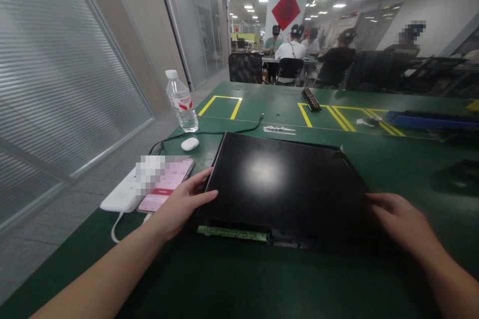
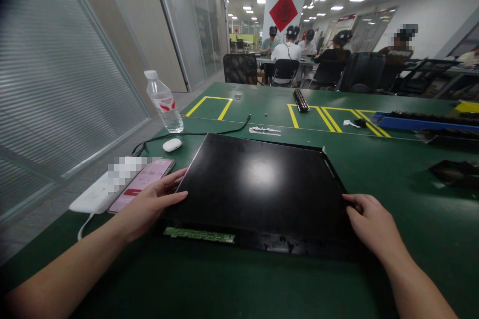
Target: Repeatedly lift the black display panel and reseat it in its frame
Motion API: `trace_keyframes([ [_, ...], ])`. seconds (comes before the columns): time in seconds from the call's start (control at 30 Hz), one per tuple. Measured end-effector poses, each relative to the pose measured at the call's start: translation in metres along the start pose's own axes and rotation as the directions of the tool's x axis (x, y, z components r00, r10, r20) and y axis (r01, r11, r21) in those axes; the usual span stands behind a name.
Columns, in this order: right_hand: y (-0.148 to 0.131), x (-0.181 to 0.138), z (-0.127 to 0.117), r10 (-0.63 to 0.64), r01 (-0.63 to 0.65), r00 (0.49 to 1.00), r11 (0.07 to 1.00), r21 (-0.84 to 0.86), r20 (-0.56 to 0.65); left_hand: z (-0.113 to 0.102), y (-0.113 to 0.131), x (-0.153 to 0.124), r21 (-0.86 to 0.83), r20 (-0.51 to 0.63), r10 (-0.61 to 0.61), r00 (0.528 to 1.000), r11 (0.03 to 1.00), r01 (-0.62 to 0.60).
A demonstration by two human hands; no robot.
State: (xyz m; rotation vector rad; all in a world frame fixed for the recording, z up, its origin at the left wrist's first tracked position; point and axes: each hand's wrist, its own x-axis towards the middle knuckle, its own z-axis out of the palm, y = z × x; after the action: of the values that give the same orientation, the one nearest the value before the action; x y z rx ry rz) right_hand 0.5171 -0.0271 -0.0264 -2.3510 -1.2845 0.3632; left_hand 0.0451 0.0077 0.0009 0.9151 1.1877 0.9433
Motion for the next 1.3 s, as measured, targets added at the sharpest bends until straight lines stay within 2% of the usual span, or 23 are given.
trace_keyframes([
  [0.17, -0.002, -0.002, -0.001, 0.029, -0.029, 1.000, 1.000, 0.012, 0.010, -0.004, -0.001, 0.000, 0.048, 0.007, 0.003, 1.000, 0.999, -0.003],
  [0.4, 0.010, 0.003, 0.006, -0.039, 0.040, 0.998, 0.999, 0.023, -0.044, -0.002, 0.000, -0.002, 0.104, 0.012, 0.032, 0.999, 0.994, -0.033],
  [0.5, 0.010, 0.003, 0.005, -0.030, 0.031, 0.999, 0.999, 0.032, -0.020, 0.002, 0.003, -0.005, 0.112, 0.002, 0.042, 0.999, 0.993, -0.042],
  [0.63, 0.009, 0.003, 0.004, -0.032, 0.032, 0.999, 0.999, 0.032, -0.017, 0.006, 0.007, -0.010, 0.071, 0.010, 0.070, 0.998, 0.995, -0.070],
  [0.77, 0.011, 0.004, 0.006, -0.035, 0.039, 0.998, 0.997, 0.064, -0.052, 0.007, 0.006, -0.012, -0.037, 0.067, 0.092, 0.994, 0.995, -0.089],
  [0.9, 0.006, 0.000, 0.005, 0.037, -0.027, 0.998, 0.988, 0.149, -0.059, 0.007, 0.003, -0.010, -0.138, 0.120, 0.077, 0.990, 0.989, -0.060],
  [1.07, -0.010, -0.007, -0.004, 0.157, -0.148, 0.988, 0.953, 0.265, -0.012, 0.005, -0.003, -0.005, -0.166, 0.124, 0.098, 0.987, 0.983, -0.076],
  [1.17, -0.008, -0.005, -0.003, 0.204, -0.184, 0.979, 0.926, 0.330, -0.026, 0.004, -0.006, -0.004, -0.170, 0.139, 0.114, 0.984, 0.981, -0.090],
  [1.23, -0.002, -0.001, 0.000, 0.256, -0.230, 0.967, 0.860, 0.455, 0.004, 0.003, -0.006, -0.003, -0.174, 0.146, 0.124, 0.982, 0.980, -0.098],
  [1.3, 0.003, 0.002, 0.002, 0.296, -0.274, 0.953, 0.750, 0.602, 0.065, 0.003, -0.006, -0.003, -0.179, 0.140, 0.128, 0.982, 0.979, -0.102],
])
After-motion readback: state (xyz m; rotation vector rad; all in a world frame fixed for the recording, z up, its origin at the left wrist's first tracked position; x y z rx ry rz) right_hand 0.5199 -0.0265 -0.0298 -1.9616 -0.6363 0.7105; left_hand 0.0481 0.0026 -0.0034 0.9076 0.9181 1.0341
